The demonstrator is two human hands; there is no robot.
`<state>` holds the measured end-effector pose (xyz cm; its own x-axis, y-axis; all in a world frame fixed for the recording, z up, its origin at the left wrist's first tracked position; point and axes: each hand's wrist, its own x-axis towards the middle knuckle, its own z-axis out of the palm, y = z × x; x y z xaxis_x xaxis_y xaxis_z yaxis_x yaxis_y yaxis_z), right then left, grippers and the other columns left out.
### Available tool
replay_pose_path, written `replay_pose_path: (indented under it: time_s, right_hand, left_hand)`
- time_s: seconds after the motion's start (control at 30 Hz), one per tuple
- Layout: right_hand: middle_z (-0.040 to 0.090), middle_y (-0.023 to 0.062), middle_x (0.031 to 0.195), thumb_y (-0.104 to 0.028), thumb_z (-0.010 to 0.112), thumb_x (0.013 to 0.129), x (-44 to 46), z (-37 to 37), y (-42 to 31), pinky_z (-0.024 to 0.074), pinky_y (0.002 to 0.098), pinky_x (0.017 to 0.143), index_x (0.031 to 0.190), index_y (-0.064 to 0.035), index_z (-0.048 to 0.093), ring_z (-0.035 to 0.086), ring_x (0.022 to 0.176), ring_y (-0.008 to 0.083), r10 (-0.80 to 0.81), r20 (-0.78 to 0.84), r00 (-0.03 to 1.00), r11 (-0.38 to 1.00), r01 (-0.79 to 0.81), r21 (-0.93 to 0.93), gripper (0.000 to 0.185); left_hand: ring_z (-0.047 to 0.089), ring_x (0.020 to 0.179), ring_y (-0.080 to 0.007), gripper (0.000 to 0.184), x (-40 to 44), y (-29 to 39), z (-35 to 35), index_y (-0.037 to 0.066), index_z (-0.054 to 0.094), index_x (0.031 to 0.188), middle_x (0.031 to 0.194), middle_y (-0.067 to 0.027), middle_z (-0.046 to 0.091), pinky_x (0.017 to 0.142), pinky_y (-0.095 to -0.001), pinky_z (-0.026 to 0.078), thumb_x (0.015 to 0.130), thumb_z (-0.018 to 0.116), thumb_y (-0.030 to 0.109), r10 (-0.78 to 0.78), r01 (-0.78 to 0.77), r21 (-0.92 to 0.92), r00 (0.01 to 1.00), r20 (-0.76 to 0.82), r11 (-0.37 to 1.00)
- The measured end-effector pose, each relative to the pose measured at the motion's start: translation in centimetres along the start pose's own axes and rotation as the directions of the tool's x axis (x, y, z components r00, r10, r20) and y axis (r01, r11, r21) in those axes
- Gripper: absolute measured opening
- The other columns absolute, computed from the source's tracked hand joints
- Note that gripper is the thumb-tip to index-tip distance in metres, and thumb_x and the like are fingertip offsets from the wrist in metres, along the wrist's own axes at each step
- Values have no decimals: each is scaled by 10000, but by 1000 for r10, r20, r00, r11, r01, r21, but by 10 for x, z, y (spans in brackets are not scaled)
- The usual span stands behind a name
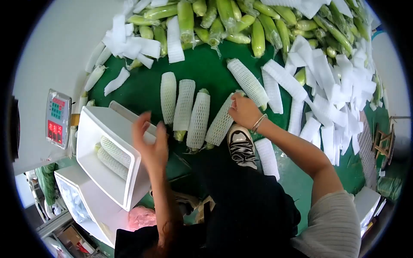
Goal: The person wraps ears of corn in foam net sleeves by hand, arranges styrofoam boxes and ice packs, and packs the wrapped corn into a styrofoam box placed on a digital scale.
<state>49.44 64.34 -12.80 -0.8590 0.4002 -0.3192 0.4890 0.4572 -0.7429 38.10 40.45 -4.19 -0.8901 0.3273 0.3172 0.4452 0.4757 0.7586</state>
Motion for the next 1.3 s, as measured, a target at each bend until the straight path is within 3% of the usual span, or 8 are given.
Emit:
replay_pose_path:
  time_s: [0.23, 0.3, 0.53, 0.6, 0.83, 0.9, 1.13, 1.3]
  right_hand:
    - [561, 297, 1034, -417, 730, 657, 43, 149, -28, 494, 377, 793, 1108, 198, 393, 585, 948, 358, 297, 257, 920, 941, -328, 88, 834]
    - [541, 308, 1075, -419, 774, 599, 53, 181, -32, 489, 385, 797, 1142, 216, 342, 582, 958, 360, 342, -50, 938, 936, -345, -69, 941]
    - [586, 280, 985, -291, 780, 544, 66, 119, -10, 503, 397, 745, 1031, 173, 480, 601, 859, 374, 519, 209, 829, 739, -558, 378, 736]
    - [605, 242, 930, -245, 754, 532, 71, 111, 8, 501, 388, 707, 976, 138, 528, 611, 810, 342, 388, 285, 876, 510, -462, 726, 628]
    - [613, 114, 875, -176, 662, 672, 102, 91, 3, 465, 378, 702, 855, -7, 588, 590, 809, 239, 192, 544, 817, 291, -577, 763, 260]
    - [611, 108, 880, -164, 659, 677, 89, 99, 13, 462, 372, 709, 853, -6, 587, 585, 814, 233, 176, 510, 842, 250, -539, 804, 248]
    - [626, 135, 1037, -223, 550, 725, 42, 18, -51, 496, 361, 826, 1166, 54, 541, 619, 906, 239, -93, 366, 926, 224, -338, 914, 521]
    - [625, 132, 993, -159, 627, 664, 17, -24, -215, 505, 319, 769, 1155, 59, 519, 619, 857, 209, -451, 348, 822, 445, -131, 886, 549]
  left_hand:
    - [427, 1130, -453, 771, 88, -150, 130, -28, 298, 1282, 1234, -278, 421, 933, -493, 382, 714, 680, 326, -672, 345, 680, 678, 296, 647]
    - [467, 1103, -448, 777, 78, -166, 139, -33, 314, 1239, 1221, -278, 449, 886, -498, 426, 685, 708, 342, -697, 498, 584, 696, 172, 641]
    - [595, 932, -380, 657, 94, -119, 99, -59, 438, 1084, 1032, -259, 588, 793, -432, 495, 617, 751, 280, -570, 449, 465, 807, 157, 763]
    - [615, 897, -373, 675, 108, -98, 77, -96, 445, 1120, 1037, -256, 594, 760, -426, 502, 608, 732, 238, -670, 532, 452, 705, 233, 716]
    - [584, 946, -327, 664, 54, -132, 102, -77, 470, 1179, 1077, -201, 580, 785, -401, 486, 620, 703, 196, -771, 782, 285, 355, 529, 555]
    - [552, 1001, -304, 600, 24, -125, 98, -20, 473, 1211, 1105, -165, 558, 839, -437, 468, 664, 654, 146, -688, 961, -230, 269, 673, 150]
    - [574, 880, -247, 426, 8, -52, 36, 9, 526, 1103, 999, -105, 579, 746, -391, 486, 745, 602, 227, -626, 764, -643, 528, 574, 54]
    - [578, 850, -220, 327, 6, 23, -87, 47, 588, 964, 908, -92, 586, 744, -369, 501, 741, 595, 286, -697, 393, -837, 717, 19, 381]
